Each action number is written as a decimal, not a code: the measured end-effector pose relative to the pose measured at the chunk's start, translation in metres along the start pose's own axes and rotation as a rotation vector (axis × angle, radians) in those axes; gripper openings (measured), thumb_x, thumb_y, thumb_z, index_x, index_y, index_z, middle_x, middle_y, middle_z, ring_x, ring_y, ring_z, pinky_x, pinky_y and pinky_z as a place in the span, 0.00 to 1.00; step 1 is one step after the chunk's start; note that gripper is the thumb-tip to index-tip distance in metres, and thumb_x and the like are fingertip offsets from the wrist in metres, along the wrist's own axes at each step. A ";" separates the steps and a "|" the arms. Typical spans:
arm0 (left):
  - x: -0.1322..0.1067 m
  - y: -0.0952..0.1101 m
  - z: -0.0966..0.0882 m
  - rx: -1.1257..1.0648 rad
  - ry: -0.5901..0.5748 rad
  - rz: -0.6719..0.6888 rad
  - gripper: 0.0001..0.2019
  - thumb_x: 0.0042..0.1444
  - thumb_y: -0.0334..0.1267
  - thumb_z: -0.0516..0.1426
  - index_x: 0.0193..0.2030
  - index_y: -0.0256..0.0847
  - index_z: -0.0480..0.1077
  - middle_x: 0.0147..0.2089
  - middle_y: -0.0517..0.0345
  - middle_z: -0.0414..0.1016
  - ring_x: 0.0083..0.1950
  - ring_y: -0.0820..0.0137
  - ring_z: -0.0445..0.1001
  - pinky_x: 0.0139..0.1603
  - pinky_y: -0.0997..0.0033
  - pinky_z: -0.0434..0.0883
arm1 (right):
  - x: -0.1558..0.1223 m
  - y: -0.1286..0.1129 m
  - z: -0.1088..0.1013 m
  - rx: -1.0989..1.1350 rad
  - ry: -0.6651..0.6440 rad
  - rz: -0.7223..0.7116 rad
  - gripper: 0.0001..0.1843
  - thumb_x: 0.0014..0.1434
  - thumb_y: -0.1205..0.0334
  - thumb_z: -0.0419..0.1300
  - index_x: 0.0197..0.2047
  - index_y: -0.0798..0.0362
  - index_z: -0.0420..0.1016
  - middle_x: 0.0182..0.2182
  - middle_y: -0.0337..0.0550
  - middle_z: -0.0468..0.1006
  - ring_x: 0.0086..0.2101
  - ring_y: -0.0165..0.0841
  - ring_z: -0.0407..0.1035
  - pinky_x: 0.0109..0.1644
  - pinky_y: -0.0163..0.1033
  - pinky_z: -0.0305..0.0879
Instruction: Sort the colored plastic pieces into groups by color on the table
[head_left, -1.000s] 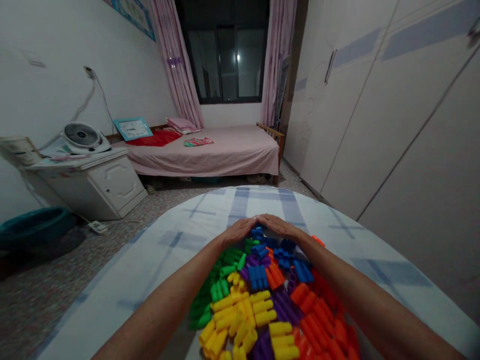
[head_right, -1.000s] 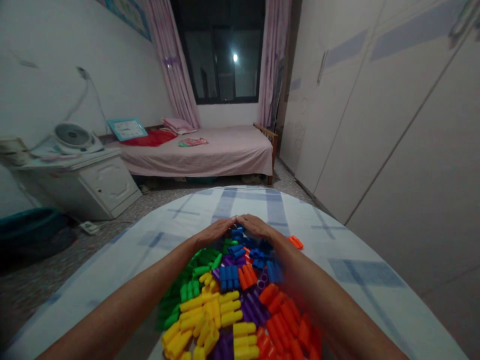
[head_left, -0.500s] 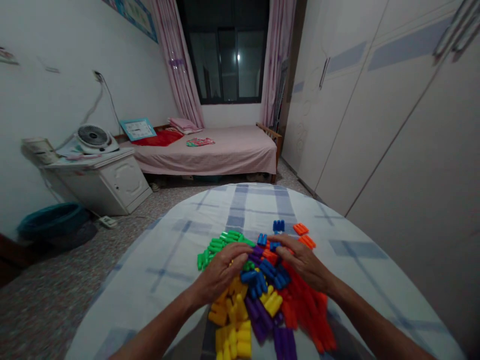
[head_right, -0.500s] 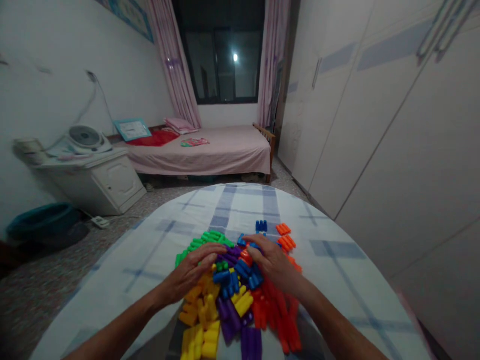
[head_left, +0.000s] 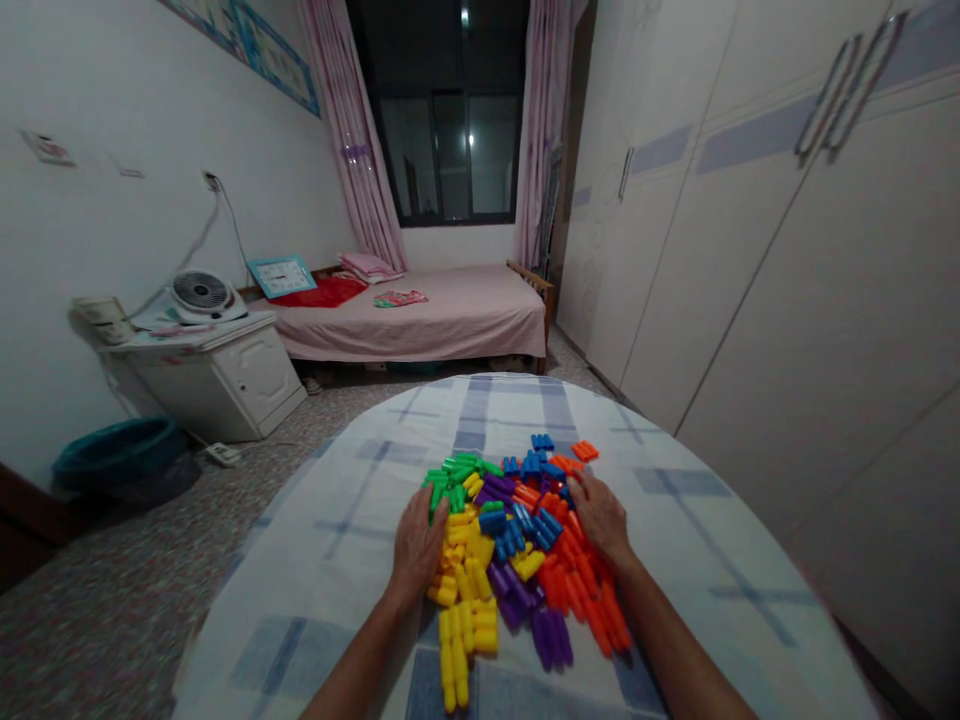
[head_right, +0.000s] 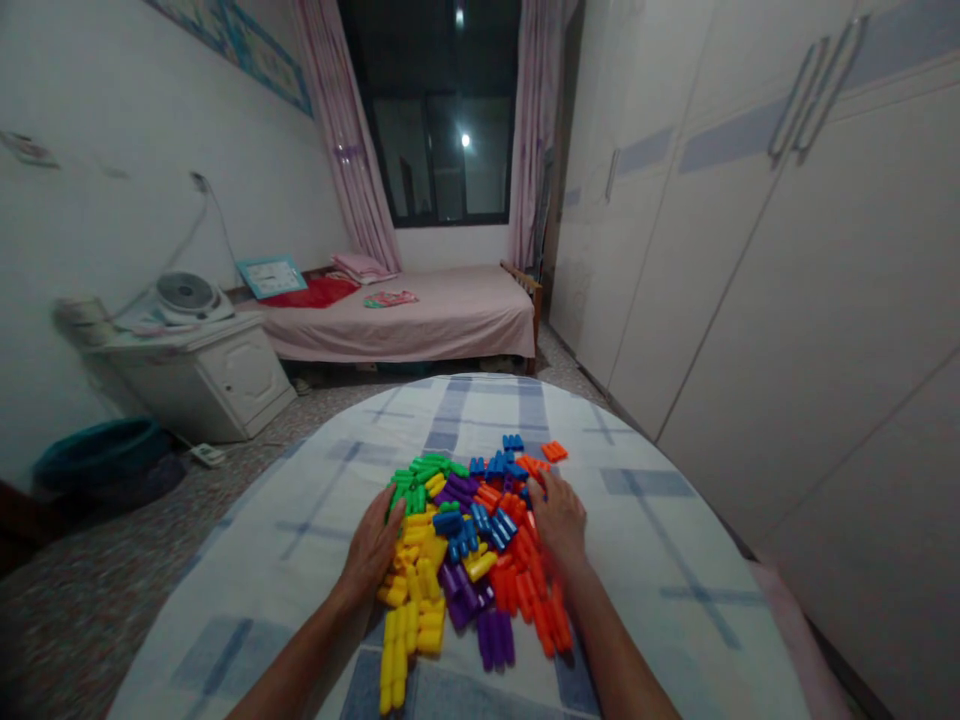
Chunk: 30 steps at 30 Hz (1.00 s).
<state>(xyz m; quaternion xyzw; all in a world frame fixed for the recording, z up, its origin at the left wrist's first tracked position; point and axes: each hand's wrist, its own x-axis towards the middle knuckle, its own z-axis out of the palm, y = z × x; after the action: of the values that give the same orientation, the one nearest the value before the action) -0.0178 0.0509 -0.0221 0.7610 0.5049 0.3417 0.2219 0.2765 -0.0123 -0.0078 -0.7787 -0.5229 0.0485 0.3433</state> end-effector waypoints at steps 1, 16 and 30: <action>0.001 0.009 0.004 -0.036 0.021 -0.045 0.24 0.62 0.47 0.42 0.61 0.37 0.56 0.64 0.41 0.58 0.66 0.59 0.55 0.65 0.49 0.53 | -0.002 -0.007 0.001 0.043 -0.016 0.017 0.24 0.61 0.49 0.41 0.53 0.47 0.68 0.51 0.47 0.72 0.53 0.42 0.64 0.58 0.52 0.57; -0.006 0.108 0.005 -0.384 -0.034 0.163 0.17 0.62 0.43 0.46 0.51 0.42 0.69 0.56 0.52 0.69 0.59 0.67 0.65 0.63 0.59 0.60 | -0.030 -0.085 -0.011 0.633 -0.123 -0.145 0.22 0.56 0.49 0.53 0.49 0.53 0.72 0.50 0.46 0.73 0.52 0.39 0.65 0.60 0.46 0.56; -0.100 0.056 -0.090 0.134 -0.196 -0.059 0.42 0.44 0.49 0.62 0.66 0.48 0.51 0.69 0.49 0.49 0.66 0.54 0.56 0.60 0.54 0.62 | -0.126 -0.016 -0.095 -0.023 -0.264 0.064 0.43 0.48 0.43 0.57 0.64 0.55 0.56 0.61 0.52 0.60 0.59 0.46 0.55 0.61 0.52 0.54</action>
<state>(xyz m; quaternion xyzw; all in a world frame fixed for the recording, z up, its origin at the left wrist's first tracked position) -0.0764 -0.0637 0.0464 0.7886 0.5247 0.2248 0.2289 0.2492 -0.1621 0.0379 -0.7856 -0.5389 0.1555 0.2611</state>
